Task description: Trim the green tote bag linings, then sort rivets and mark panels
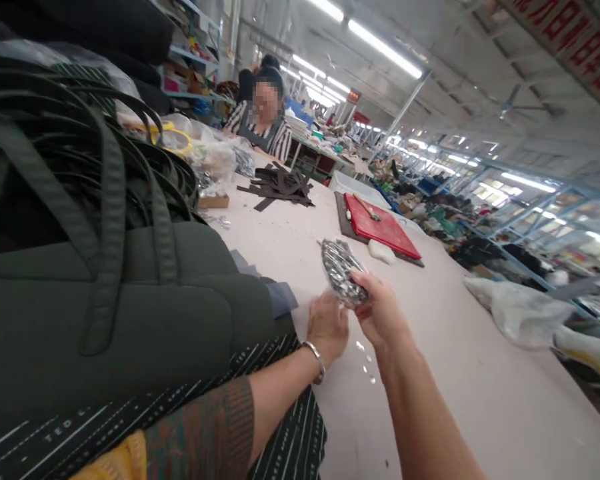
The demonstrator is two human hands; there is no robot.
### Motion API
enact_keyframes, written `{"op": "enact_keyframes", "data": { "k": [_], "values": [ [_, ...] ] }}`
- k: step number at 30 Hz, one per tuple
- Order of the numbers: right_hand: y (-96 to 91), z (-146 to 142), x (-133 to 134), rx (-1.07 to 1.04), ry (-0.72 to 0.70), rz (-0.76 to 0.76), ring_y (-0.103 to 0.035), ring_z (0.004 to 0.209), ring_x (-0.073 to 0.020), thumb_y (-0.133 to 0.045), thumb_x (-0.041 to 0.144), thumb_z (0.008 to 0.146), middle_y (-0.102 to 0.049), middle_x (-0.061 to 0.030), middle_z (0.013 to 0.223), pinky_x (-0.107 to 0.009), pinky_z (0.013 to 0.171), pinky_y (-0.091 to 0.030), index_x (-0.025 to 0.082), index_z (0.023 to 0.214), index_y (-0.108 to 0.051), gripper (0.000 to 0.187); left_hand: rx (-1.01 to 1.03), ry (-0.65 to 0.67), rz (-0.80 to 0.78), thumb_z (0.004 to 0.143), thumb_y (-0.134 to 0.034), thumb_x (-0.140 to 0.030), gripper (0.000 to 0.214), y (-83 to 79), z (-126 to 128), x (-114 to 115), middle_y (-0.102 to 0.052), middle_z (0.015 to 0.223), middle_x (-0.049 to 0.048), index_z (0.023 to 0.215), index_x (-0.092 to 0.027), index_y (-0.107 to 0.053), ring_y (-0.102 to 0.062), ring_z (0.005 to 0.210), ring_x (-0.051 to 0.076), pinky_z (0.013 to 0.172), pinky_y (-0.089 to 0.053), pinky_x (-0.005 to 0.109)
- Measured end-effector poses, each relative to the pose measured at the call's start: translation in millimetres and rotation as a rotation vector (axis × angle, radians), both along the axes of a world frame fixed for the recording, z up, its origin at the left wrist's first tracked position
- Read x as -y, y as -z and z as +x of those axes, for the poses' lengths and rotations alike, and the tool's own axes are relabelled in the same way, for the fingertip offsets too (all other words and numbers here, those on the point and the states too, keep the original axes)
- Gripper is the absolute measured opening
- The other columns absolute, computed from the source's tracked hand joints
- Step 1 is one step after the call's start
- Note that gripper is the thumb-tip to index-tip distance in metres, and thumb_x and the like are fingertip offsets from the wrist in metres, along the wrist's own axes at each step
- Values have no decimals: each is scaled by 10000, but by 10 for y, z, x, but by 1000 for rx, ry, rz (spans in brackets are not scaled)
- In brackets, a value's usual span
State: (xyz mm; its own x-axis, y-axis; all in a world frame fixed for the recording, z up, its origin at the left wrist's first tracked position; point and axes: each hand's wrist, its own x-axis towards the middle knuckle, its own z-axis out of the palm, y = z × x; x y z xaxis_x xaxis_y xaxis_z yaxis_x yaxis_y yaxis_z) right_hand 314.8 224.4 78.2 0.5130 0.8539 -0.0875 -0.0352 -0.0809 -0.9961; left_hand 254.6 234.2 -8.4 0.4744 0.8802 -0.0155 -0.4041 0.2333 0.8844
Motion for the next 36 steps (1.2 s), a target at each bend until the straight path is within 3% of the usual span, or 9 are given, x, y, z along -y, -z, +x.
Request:
{"op": "enact_keyframes", "data": {
  "k": [1, 3, 6, 10, 13, 19, 26, 30, 36],
  "values": [
    [-12, 98, 226, -4, 33, 19, -631, 624, -123, -749, 341, 664, -721, -15, 812, -192, 489, -468, 156, 953, -660, 355, -4, -1, 11, 899, -596, -262, 228, -9, 1, 5, -494, 1379, 90, 1122, -214, -612, -313, 1374, 251, 1158, -238, 421],
    [40, 267, 657, 13, 123, 46, -678, 744, -160, -800, 327, 648, -744, -43, 927, -204, 566, -512, 150, 1090, -646, 500, 0, 32, 28, 938, -529, -332, 244, -54, -4, 37, -541, 1298, 80, 1149, -225, -589, -404, 1295, 233, 1115, -302, 384],
    [241, 414, 1177, 37, 241, 20, -703, 843, -208, -819, 365, 682, -746, -81, 1033, -268, 672, -568, 159, 1265, -558, 671, 30, 241, 14, 962, -405, -497, 411, -130, -5, 186, -635, 998, 87, 1114, -166, -596, -597, 925, 213, 850, -497, 374],
    [467, 461, 1603, 51, 247, -49, -718, 902, -244, -801, 420, 728, -744, -99, 1081, -356, 764, -600, 206, 1380, -434, 779, 51, 551, -50, 838, -635, -500, 459, -100, 26, 454, -648, 943, 93, 1100, -126, -587, -614, 750, 180, 635, -518, 307],
    [561, 519, 1816, 14, 143, -7, -717, 965, -247, -805, 366, 741, -725, -107, 1151, -388, 827, -603, 249, 1418, -387, 805, 67, 597, -158, 780, -728, -419, 491, -18, 40, 547, -640, 998, 96, 1137, -128, -557, -612, 774, 165, 644, -517, 288],
    [763, 722, 2020, 36, 49, 142, -650, 1151, -208, -803, 228, 748, -659, -57, 1306, -321, 948, -564, 319, 1232, -605, 531, 66, 550, -226, 779, -759, -349, 436, 62, 29, 517, -639, 990, 82, 1097, -130, -558, -612, 797, 152, 754, -522, 329],
    [870, 866, 2090, 233, -62, 126, -690, 998, -164, -739, 198, 813, -688, -57, 1197, -263, 847, -587, 316, 1271, -580, 499, 70, 525, -308, 800, -749, -315, 400, 46, 61, 526, -642, 1031, 100, 1090, -127, -547, -618, 820, 141, 738, -524, 280],
    [884, 889, 2121, 437, -76, 158, -612, 1167, -211, -670, 161, 858, -610, -78, 1314, -317, 892, -571, 303, 1212, -623, 384, 34, 509, -330, 761, -785, -293, 442, 51, 72, 532, -647, 1025, 98, 1085, -139, -527, -633, 804, 157, 732, -543, 308],
    [828, 920, 2119, 734, -27, 197, -673, 1013, -148, -660, 144, 860, -728, -7, 1021, -262, 893, -547, 294, 962, -705, 186, 40, 534, -321, 747, -795, -312, 451, 68, 69, 534, -659, 1010, 104, 1079, -132, -549, -637, 815, 159, 752, -534, 306]
  ]
}}
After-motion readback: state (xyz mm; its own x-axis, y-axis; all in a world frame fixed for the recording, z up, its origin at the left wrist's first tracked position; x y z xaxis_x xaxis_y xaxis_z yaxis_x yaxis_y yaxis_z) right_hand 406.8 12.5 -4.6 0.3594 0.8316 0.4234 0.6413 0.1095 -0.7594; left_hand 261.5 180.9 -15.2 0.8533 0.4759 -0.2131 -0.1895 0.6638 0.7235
